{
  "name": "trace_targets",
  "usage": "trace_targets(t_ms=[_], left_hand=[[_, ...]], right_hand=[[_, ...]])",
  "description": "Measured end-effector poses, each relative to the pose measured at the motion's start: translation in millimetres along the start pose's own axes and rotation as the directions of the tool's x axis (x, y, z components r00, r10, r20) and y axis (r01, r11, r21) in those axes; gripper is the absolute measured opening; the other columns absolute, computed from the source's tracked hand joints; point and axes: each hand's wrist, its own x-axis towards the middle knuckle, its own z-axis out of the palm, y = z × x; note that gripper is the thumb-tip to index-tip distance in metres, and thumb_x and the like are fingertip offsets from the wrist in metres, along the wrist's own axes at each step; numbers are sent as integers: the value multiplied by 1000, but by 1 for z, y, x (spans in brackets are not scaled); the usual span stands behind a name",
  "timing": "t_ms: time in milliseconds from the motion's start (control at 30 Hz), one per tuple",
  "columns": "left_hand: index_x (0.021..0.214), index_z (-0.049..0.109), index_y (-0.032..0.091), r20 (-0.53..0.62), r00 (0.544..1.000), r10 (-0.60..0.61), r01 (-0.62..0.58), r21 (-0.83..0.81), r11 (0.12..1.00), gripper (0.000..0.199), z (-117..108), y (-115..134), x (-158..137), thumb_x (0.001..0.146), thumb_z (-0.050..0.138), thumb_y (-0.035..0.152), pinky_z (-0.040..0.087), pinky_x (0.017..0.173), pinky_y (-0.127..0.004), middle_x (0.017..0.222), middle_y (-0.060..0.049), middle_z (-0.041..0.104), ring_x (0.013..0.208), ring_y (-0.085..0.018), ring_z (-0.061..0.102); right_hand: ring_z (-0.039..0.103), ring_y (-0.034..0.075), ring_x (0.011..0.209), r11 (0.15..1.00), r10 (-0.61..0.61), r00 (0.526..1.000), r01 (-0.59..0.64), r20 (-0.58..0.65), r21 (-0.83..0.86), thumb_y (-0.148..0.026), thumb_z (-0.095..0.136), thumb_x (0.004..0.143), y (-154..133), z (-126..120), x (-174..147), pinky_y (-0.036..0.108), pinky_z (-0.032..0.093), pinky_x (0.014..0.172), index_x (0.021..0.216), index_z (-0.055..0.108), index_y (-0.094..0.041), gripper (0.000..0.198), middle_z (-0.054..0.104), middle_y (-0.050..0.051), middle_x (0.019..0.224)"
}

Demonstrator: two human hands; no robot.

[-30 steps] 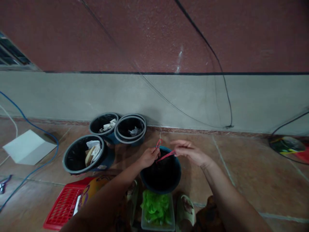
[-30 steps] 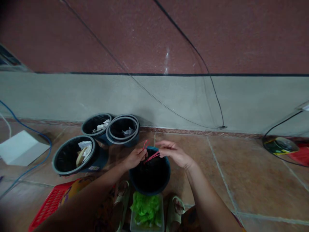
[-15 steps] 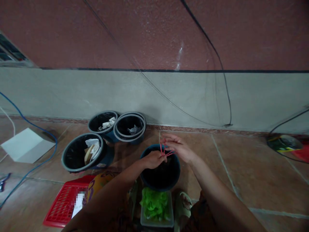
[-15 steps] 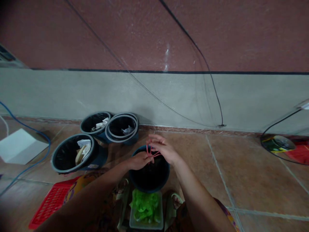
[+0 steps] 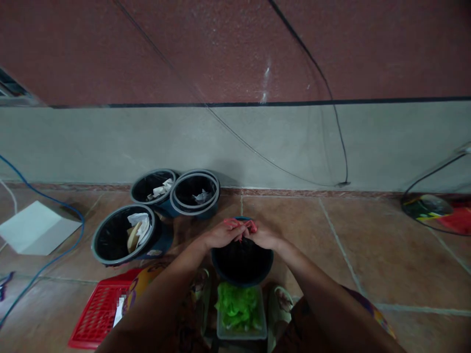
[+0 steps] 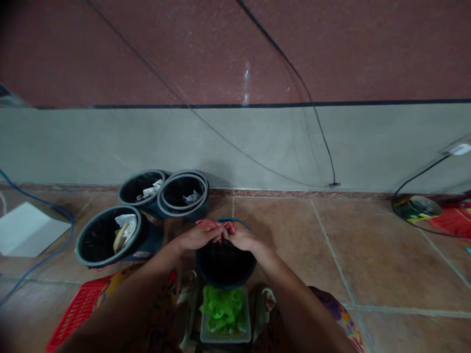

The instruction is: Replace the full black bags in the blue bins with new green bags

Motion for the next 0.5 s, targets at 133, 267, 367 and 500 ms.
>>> trace_targets(t_ms=[133, 267, 367, 500], left_hand=[[70, 62, 16, -1, 1000, -7, 7, -27, 1000, 53, -7, 3, -2, 96, 30, 49, 42, 66, -22, 62, 1, 51, 62, -11, 48], [86, 67, 15, -4, 999, -35, 35, -24, 999, 53, -14, 4, -5, 97, 29, 49, 40, 63, -21, 61, 1, 49, 60, -11, 47], [90, 68, 15, 9, 1000, -21, 21, -25, 999, 53, -16, 5, -6, 97, 28, 49, 40, 63, -21, 60, 2, 47, 60, -10, 47], [91, 66, 15, 69, 997, -31, 34, -43, 998, 51, -12, 5, -8, 97, 29, 49, 40, 63, -21, 63, 3, 50, 61, -10, 49]], right_hand=[[59, 16, 75, 996, -78, 991, 82, 112, -30, -44, 60, 80, 4, 1, 3, 29, 46, 82, 70, 68, -21, 25, 69, 1, 74], [58, 16, 74, 1000, -10, 1000, 10, -3, -29, -44, 61, 80, 17, -4, 5, 27, 46, 74, 74, 69, -20, 26, 68, 1, 73], [54, 12, 62, 983, 173, 977, -179, -127, -34, -35, 65, 76, 27, -8, 5, 23, 43, 61, 76, 70, -20, 16, 65, -1, 66], [49, 10, 54, 914, 386, 904, -402, -181, -59, -24, 65, 72, 35, -6, 4, 21, 39, 51, 74, 68, -21, 5, 61, -3, 58]])
